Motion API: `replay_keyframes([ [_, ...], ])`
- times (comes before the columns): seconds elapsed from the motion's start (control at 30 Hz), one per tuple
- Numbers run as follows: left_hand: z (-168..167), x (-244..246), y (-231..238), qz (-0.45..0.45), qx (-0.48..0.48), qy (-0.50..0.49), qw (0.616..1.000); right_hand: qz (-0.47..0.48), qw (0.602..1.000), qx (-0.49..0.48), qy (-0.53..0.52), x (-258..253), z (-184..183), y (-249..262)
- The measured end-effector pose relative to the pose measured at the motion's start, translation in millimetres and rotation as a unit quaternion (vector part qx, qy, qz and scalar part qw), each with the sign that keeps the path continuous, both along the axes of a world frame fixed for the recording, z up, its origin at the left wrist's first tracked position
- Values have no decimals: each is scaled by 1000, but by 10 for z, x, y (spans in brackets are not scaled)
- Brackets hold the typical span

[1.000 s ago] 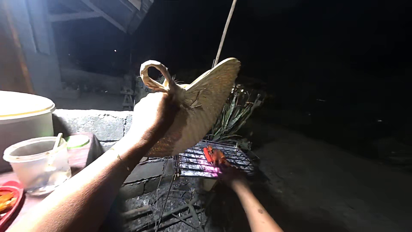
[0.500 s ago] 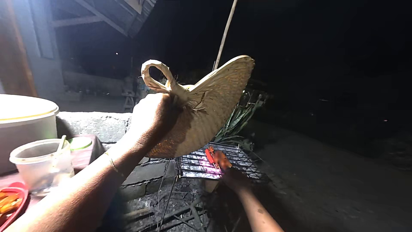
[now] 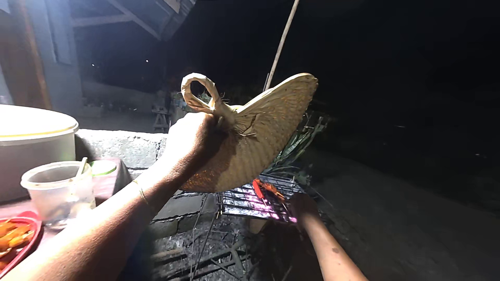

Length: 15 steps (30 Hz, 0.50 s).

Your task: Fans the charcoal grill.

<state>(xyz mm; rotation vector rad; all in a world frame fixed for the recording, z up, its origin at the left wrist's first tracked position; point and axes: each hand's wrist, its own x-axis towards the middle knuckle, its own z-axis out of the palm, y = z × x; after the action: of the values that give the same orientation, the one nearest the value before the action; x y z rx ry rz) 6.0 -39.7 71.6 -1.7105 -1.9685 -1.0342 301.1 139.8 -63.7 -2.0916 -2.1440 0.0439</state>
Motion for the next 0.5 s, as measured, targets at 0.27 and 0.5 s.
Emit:
replay_keyframes([
  [0.27, 28, -15, -26, 11, -12, -17, 1000, -35, 977, 58, 204, 281, -87, 206],
  [0.5, 24, -32, -37, 6, -12, -20, 1000, -72, 851, 65, 516, 471, -301, 428],
])
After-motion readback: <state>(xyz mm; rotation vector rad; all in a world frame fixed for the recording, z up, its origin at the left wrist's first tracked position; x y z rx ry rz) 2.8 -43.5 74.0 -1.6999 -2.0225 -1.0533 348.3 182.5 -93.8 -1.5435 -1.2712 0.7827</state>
